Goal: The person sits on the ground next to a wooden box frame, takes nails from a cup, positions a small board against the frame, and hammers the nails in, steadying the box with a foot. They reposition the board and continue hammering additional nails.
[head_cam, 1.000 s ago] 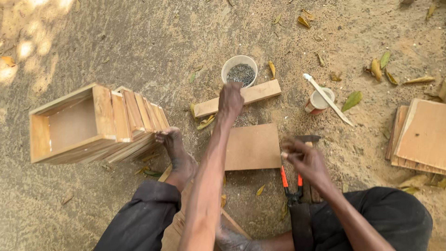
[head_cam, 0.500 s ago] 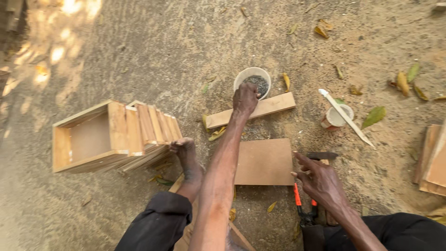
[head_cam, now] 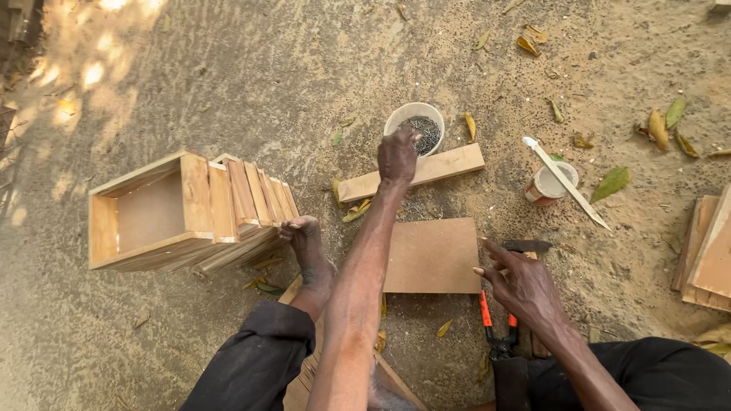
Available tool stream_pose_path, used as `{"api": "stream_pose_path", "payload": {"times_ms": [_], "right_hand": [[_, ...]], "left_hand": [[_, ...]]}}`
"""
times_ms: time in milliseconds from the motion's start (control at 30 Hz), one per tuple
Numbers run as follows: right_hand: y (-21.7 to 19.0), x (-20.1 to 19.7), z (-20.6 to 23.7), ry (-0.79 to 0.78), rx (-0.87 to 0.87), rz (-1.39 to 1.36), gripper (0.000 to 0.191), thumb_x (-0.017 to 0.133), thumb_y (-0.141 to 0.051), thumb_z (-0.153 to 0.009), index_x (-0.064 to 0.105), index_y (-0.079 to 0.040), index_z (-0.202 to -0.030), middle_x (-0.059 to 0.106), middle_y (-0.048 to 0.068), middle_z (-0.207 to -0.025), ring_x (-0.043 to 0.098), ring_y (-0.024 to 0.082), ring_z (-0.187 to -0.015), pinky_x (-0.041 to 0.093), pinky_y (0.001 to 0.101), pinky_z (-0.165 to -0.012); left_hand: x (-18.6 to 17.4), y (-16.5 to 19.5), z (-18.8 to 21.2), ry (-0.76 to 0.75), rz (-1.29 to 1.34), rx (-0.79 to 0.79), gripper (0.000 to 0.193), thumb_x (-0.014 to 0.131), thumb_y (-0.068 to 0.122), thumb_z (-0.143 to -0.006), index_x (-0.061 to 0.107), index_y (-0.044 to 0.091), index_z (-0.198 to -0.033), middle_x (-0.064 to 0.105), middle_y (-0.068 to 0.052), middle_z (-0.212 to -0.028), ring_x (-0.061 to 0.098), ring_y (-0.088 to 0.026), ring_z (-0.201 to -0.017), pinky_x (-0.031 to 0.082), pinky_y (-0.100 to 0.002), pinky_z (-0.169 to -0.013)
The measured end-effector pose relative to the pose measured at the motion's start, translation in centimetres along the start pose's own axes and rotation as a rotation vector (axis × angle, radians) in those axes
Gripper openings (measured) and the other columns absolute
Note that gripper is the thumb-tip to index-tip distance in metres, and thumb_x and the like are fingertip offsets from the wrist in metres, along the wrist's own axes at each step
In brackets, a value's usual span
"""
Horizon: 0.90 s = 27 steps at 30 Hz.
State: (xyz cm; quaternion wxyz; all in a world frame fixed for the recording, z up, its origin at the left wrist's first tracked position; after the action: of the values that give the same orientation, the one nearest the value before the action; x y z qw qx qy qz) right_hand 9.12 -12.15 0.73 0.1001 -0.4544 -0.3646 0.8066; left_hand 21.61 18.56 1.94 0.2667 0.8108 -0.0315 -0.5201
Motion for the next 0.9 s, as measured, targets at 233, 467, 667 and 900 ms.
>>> {"api": "stream_pose_path", "payload": {"times_ms": [233,467,667,900], "right_hand": [[-0.4,0.2,-0.5,-0.008,-0.002,0.031,0.060,0.071,-0.041,-0.086,0.061,-0.017,-0.141,0.079,0.012,-0.091,0.071,0.020,-0.056,0.060,0.0377,-0.054],[-0.7,-0.2,-0.1,0.023,-0.047,-0.004,0.060,0.072,-0.039,-0.087,0.060,-0.016,-0.141,0.080,0.013,-0.089,0.074,0.021,-0.061,0.062,0.0400,-0.058],[-1.4,-0.9,0.2,0.047,-0.044,0.019,0.061,0.073,-0.038,-0.085,0.061,-0.015,-0.140,0.078,0.016,-0.090,0.074,0.024,-0.065,0.061,0.0419,-0.059],[-1.0,-0.5,-0.3,-0.028,0.062,0.012,0.065,0.070,-0.040,-0.088,0.053,-0.021,-0.148,0.077,0.014,-0.102,0.074,0.025,-0.061,0.062,0.0411,-0.055]], "left_hand": [[0.1,-1.4,0.3,0.103,0.152,0.031,0.014,0.067,-0.003,-0.089,0.073,0.002,-0.101,0.077,-0.014,-0.083,0.077,-0.020,-0.069,0.062,-0.025,-0.048],[-0.1,-1.7,1.1,0.097,0.437,-0.081,0.009,0.064,0.003,-0.101,0.071,0.002,-0.097,0.077,-0.012,-0.081,0.080,-0.017,-0.079,0.063,-0.024,-0.059],[-0.8,-1.4,1.3,0.142,0.329,-0.088,0.015,0.066,-0.002,-0.093,0.080,0.002,-0.097,0.080,-0.015,-0.082,0.079,-0.018,-0.069,0.064,-0.025,-0.059],[-0.6,-2.1,1.2,0.136,0.462,-0.161,0.018,0.063,-0.009,-0.089,0.075,-0.002,-0.100,0.077,-0.016,-0.084,0.080,-0.016,-0.076,0.064,-0.025,-0.058]]}}
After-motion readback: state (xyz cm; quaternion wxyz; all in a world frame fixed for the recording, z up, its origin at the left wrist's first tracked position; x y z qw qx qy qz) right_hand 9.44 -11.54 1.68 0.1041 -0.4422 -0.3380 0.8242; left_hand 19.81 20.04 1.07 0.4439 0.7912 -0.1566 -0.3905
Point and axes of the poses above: each hand's wrist, its own z-axis away from the middle knuckle, its own x-axis out of the palm, y = z × x, the point moved 6 cm from there along -z, towards the middle knuckle
